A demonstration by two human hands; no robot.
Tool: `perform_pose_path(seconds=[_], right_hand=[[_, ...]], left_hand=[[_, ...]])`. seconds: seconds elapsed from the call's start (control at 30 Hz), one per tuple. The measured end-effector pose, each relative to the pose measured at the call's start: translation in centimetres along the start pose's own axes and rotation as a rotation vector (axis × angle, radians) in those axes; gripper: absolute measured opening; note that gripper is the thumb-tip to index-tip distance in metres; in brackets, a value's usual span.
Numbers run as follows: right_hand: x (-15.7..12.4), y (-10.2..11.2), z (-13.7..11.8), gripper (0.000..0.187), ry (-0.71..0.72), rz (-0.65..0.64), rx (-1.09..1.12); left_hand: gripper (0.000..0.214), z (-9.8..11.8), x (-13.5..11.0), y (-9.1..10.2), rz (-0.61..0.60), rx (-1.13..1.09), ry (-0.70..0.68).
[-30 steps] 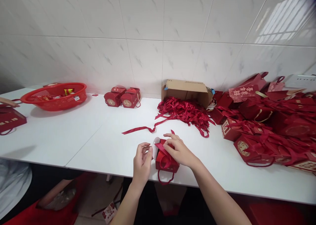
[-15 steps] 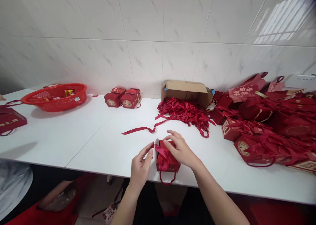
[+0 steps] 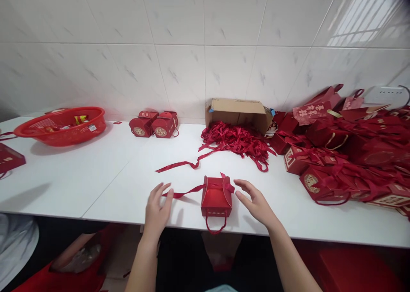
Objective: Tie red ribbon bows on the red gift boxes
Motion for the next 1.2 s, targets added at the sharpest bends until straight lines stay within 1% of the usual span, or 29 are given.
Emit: perform_pose_path(seconds=[0.1,0.2,0.27,0.37,0.47,0.53,0.57,0.73,0.83,0.97,1.07,1.13,1.2], right_hand=[[0.4,-0.8,-0.4,0.036,0.070,-0.006,0.033],[0.6,-1.1,-0.5,0.033,0.054,-0.023,0.062],[0.4,-1.0,-0.6,0.031,0.052,-0.037,0.068],[0.1,-0.5,-1.1,0.024,0.143,-0.042,0.017],[0.0,0.3,-1.9,0.015,0.241,-0.002,-0.116],[0.1,0.8,-2.3,0.009,0.262,0.010,-0.175],[0.3,1.0,-2.4,0.008,0.264,0.011,-0.189],[0.9,1.7,-3.3,0.021,0.233,0.011,-0.212],[1.2,1.8,-4.1,0.024,0.132,-0.022,-0.124],[1.9,1.3,-4.3,0.029,-0.103,-0.084,0.067],[2.4,0.8,-3.2,0.030,-0.206,-0.181,0.056],[2.4,0.5,-2.1,0.029,-0.227,-0.253,0.003],[2.2,0.2,-1.0,0.028,-0.229,-0.299,-0.043]], left_hand=[[0.033,2.9,0.9,-2.3,-0.171,-0.305,-0.103],[0.029,4.9,1.5,-3.8,-0.371,-0.496,-0.092],[0.026,5.6,1.8,-4.3,-0.472,-0.562,-0.049],[0.032,5.9,2.1,-4.1,-0.531,-0.558,-0.014],[0.032,6.0,2.7,-3.3,-0.525,-0.486,-0.077],[0.026,5.9,3.0,-2.7,-0.506,-0.439,-0.134],[0.024,5.9,3.1,-2.5,-0.490,-0.420,-0.155],[0.021,5.9,3.4,-1.7,-0.370,-0.309,-0.262],[0.019,6.4,3.2,-1.4,-0.306,-0.249,-0.333],[0.018,6.6,3.2,-1.4,-0.263,-0.224,-0.377],[0.022,5.9,2.9,-1.9,-0.260,-0.215,-0.355],[0.024,5.1,2.5,-2.6,-0.296,-0.226,-0.337],[0.026,4.3,2.0,-3.4,-0.342,-0.253,-0.327]])
Point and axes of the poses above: each hand's wrist, its own x-axis towards the middle knuckle, its own y-axis out of the back of the hand, z = x × y, the point moved 1 cm from there along x, towards the middle knuckle, and after that the axes turned 12 degrees about -y, right-handed, at the moved point
